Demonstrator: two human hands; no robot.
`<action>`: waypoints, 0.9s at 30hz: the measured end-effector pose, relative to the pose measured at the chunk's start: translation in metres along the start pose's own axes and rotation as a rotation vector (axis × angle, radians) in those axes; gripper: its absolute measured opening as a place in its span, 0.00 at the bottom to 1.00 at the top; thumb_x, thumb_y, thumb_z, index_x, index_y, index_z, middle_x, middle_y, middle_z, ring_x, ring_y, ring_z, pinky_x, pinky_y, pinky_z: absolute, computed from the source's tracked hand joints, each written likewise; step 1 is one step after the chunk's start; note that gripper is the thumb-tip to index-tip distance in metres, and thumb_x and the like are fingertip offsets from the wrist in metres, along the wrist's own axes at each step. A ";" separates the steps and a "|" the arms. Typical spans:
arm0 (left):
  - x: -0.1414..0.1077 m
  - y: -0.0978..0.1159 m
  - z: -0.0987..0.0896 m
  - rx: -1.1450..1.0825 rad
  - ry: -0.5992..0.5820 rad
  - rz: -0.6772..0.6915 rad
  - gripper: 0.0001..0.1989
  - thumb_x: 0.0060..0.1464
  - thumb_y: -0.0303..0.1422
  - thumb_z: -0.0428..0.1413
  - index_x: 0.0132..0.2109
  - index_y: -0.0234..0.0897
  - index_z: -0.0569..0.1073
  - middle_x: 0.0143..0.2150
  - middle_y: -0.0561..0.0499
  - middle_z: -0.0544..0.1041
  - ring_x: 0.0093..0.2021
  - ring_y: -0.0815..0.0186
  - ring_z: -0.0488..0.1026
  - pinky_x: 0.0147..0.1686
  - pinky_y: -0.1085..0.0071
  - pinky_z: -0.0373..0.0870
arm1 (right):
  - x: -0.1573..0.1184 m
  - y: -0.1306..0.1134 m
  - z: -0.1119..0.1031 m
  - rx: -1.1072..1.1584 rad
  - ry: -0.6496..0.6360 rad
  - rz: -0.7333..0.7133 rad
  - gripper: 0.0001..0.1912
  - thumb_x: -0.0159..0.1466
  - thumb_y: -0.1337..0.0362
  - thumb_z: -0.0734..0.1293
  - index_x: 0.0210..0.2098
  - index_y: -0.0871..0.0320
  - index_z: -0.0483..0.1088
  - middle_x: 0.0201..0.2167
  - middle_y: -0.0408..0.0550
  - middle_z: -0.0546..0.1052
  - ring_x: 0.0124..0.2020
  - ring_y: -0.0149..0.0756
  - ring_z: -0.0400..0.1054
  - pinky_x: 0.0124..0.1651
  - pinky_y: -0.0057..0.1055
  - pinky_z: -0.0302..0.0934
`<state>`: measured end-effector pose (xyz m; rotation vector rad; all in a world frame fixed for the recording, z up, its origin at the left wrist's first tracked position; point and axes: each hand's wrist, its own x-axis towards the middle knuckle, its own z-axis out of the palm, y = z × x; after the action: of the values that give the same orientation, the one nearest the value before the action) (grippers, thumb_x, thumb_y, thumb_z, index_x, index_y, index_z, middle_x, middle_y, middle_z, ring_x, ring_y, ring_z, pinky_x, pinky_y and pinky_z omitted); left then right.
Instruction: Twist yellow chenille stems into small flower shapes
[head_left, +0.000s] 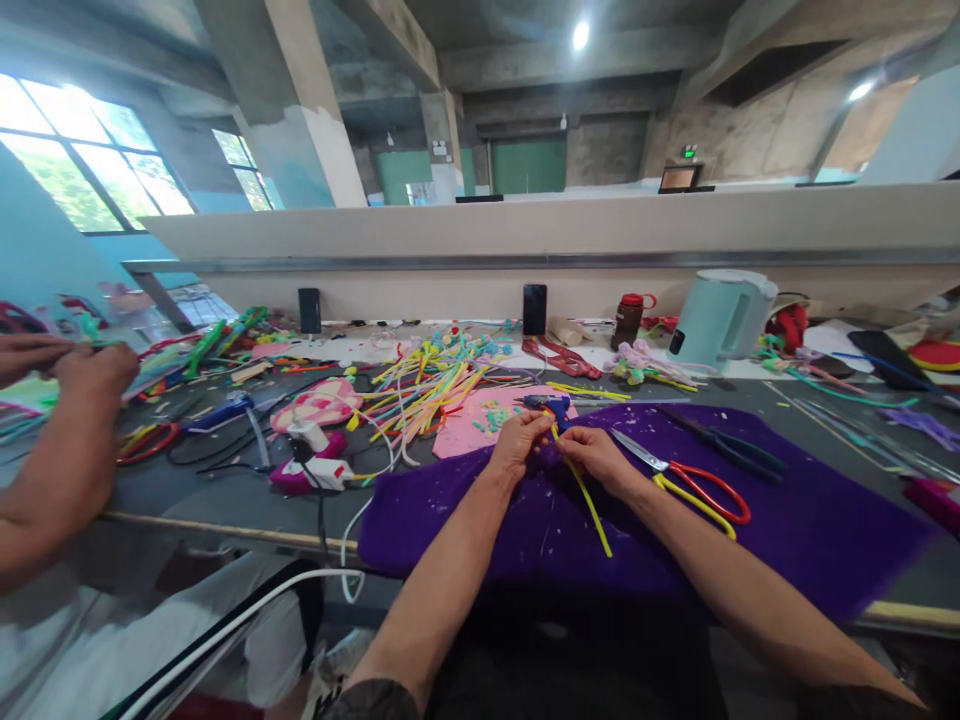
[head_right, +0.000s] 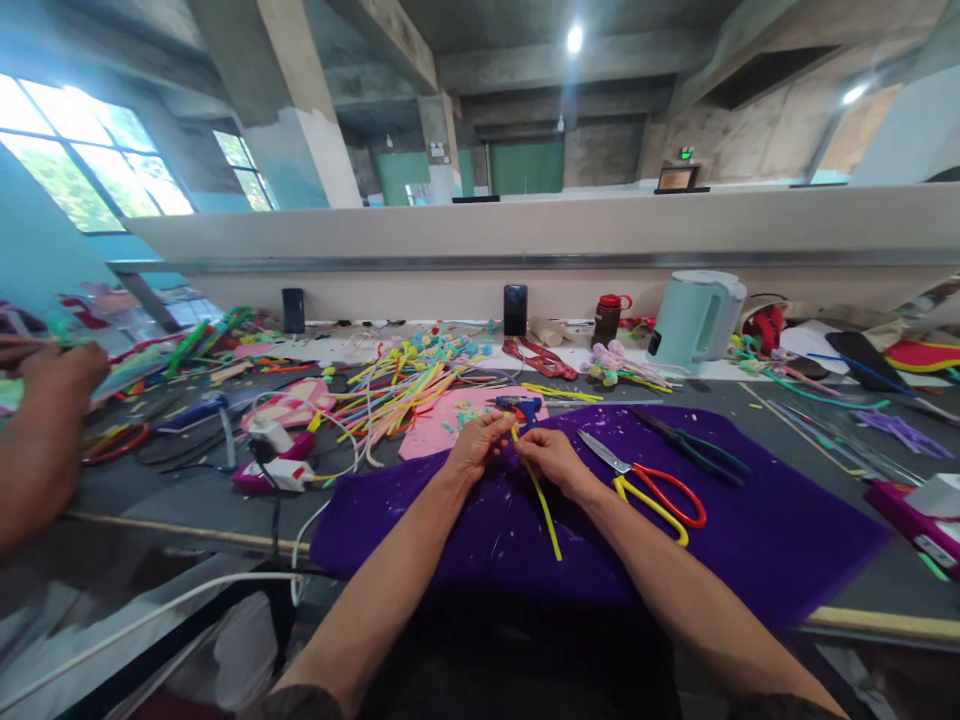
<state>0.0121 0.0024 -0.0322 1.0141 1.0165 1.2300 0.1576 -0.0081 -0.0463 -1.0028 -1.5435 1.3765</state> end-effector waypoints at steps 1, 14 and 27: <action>0.000 0.000 0.000 0.006 -0.006 -0.003 0.15 0.36 0.39 0.62 0.30 0.32 0.72 0.19 0.55 0.68 0.16 0.77 0.60 0.14 0.80 0.49 | 0.000 0.001 0.000 -0.005 -0.005 0.002 0.16 0.49 0.52 0.66 0.21 0.60 0.63 0.11 0.36 0.60 0.13 0.22 0.50 0.17 0.23 0.42; 0.004 -0.008 -0.004 -0.099 -0.061 -0.042 0.12 0.37 0.36 0.61 0.29 0.32 0.72 0.20 0.54 0.68 0.16 0.79 0.58 0.14 0.80 0.47 | -0.001 0.003 0.002 0.037 -0.037 -0.024 0.15 0.50 0.54 0.67 0.21 0.60 0.63 0.12 0.36 0.60 0.13 0.22 0.49 0.17 0.24 0.41; 0.004 -0.006 -0.006 -0.110 -0.056 -0.036 0.13 0.37 0.35 0.61 0.30 0.30 0.72 0.24 0.52 0.70 0.16 0.79 0.59 0.13 0.81 0.47 | 0.000 0.006 0.008 0.059 -0.046 -0.005 0.15 0.51 0.53 0.66 0.23 0.60 0.63 0.13 0.36 0.60 0.13 0.22 0.48 0.17 0.24 0.40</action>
<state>0.0078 0.0063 -0.0399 0.9358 0.9098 1.2082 0.1506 -0.0101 -0.0524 -0.9371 -1.5282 1.4426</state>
